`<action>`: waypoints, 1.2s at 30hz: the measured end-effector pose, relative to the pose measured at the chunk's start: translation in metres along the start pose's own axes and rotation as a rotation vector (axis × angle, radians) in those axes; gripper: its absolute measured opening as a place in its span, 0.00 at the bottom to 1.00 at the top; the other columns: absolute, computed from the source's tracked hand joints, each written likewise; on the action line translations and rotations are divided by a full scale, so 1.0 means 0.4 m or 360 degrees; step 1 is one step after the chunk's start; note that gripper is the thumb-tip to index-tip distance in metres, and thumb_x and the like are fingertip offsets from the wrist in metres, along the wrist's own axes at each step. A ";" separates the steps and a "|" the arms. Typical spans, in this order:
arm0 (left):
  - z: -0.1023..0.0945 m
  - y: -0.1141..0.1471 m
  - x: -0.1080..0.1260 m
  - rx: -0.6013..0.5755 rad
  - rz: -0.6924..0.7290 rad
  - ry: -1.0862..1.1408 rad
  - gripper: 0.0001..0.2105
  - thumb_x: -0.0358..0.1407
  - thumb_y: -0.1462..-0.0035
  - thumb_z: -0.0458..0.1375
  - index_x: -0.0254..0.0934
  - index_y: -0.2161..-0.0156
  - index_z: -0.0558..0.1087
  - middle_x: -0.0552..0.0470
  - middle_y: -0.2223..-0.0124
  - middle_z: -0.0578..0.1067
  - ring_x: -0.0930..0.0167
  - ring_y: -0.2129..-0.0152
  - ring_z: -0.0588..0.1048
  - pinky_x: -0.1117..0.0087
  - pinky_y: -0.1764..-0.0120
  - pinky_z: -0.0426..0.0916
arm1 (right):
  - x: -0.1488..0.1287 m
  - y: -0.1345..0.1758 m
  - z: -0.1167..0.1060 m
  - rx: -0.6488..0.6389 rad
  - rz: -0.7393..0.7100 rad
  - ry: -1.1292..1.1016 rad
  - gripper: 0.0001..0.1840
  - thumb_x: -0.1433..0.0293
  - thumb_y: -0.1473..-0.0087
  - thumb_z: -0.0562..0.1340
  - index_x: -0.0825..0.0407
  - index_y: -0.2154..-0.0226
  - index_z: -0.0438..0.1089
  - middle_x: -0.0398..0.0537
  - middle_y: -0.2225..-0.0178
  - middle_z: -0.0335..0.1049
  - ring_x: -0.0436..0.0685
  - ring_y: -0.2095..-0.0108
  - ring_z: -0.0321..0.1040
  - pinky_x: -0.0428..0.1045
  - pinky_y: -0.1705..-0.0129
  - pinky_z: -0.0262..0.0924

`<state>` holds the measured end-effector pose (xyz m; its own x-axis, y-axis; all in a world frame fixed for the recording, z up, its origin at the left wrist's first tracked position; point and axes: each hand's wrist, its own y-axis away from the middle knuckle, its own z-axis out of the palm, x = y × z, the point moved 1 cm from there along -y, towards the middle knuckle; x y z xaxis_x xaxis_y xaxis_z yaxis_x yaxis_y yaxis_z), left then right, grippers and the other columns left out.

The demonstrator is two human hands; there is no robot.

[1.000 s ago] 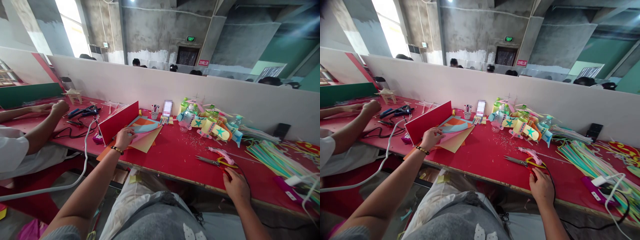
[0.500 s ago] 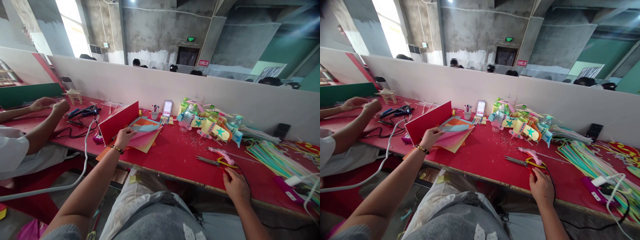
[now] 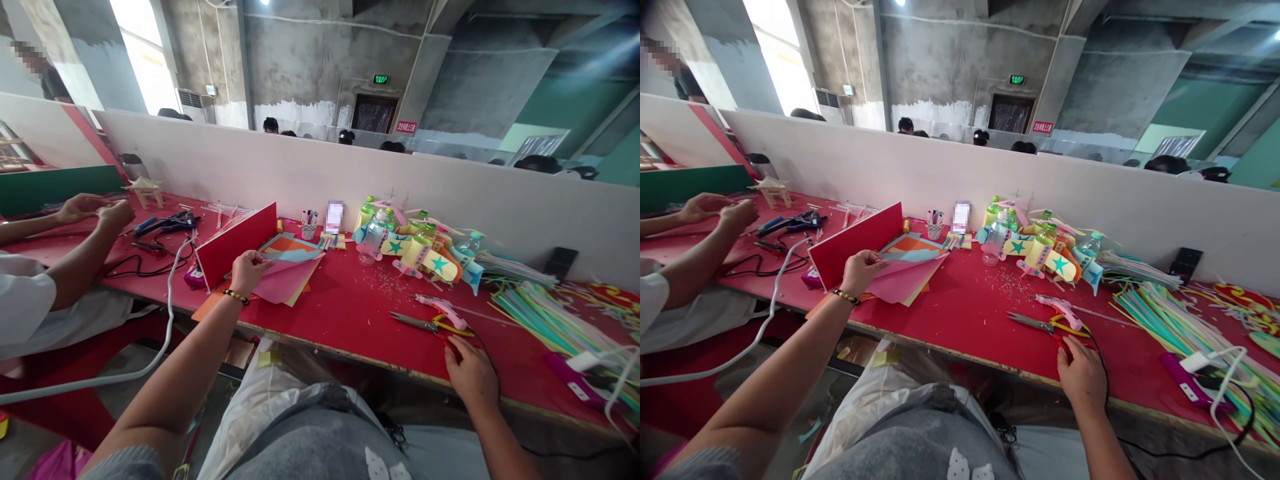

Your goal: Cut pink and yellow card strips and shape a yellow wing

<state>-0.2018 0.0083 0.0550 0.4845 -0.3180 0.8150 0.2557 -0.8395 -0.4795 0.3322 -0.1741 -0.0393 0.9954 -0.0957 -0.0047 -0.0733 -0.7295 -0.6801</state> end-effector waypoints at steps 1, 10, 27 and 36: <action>-0.004 0.004 0.008 0.0035 0.0093 -0.0183 0.16 0.47 0.59 0.64 0.36 0.78 0.66 0.53 0.73 0.71 0.73 0.75 0.67 0.74 0.72 0.60 | 0.000 0.000 0.000 -0.0002 -0.0002 0.0000 0.19 0.65 0.49 0.54 0.58 0.60 0.73 0.57 0.61 0.75 0.64 0.63 0.67 0.55 0.59 0.63; -0.022 0.023 0.042 -0.0237 0.0498 -0.0944 0.18 0.46 0.41 0.50 0.38 0.76 0.71 0.51 0.76 0.74 0.69 0.77 0.70 0.72 0.73 0.56 | 0.002 0.002 0.003 -0.0004 0.0011 -0.0019 0.18 0.66 0.49 0.54 0.57 0.60 0.73 0.56 0.61 0.75 0.64 0.63 0.66 0.55 0.59 0.62; -0.044 -0.054 0.122 0.0233 0.0297 -0.0236 0.10 0.41 0.50 0.60 0.37 0.69 0.79 0.53 0.70 0.79 0.68 0.72 0.76 0.73 0.68 0.66 | 0.008 0.005 0.008 -0.0003 -0.0002 -0.0002 0.18 0.65 0.48 0.54 0.56 0.60 0.73 0.55 0.60 0.75 0.64 0.63 0.67 0.55 0.58 0.62; -0.060 -0.014 0.267 0.0451 0.0672 0.0095 0.09 0.38 0.44 0.58 0.37 0.64 0.79 0.54 0.68 0.79 0.72 0.69 0.76 0.74 0.64 0.68 | -0.001 0.004 0.003 -0.0015 0.0033 0.0021 0.20 0.64 0.48 0.54 0.57 0.60 0.73 0.56 0.61 0.75 0.64 0.63 0.68 0.55 0.59 0.64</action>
<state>-0.1718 -0.0316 0.1525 0.5480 -0.6352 0.5443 0.2686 -0.4827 -0.8336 0.3316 -0.1744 -0.0411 0.9928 -0.1195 -0.0089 -0.0943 -0.7335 -0.6731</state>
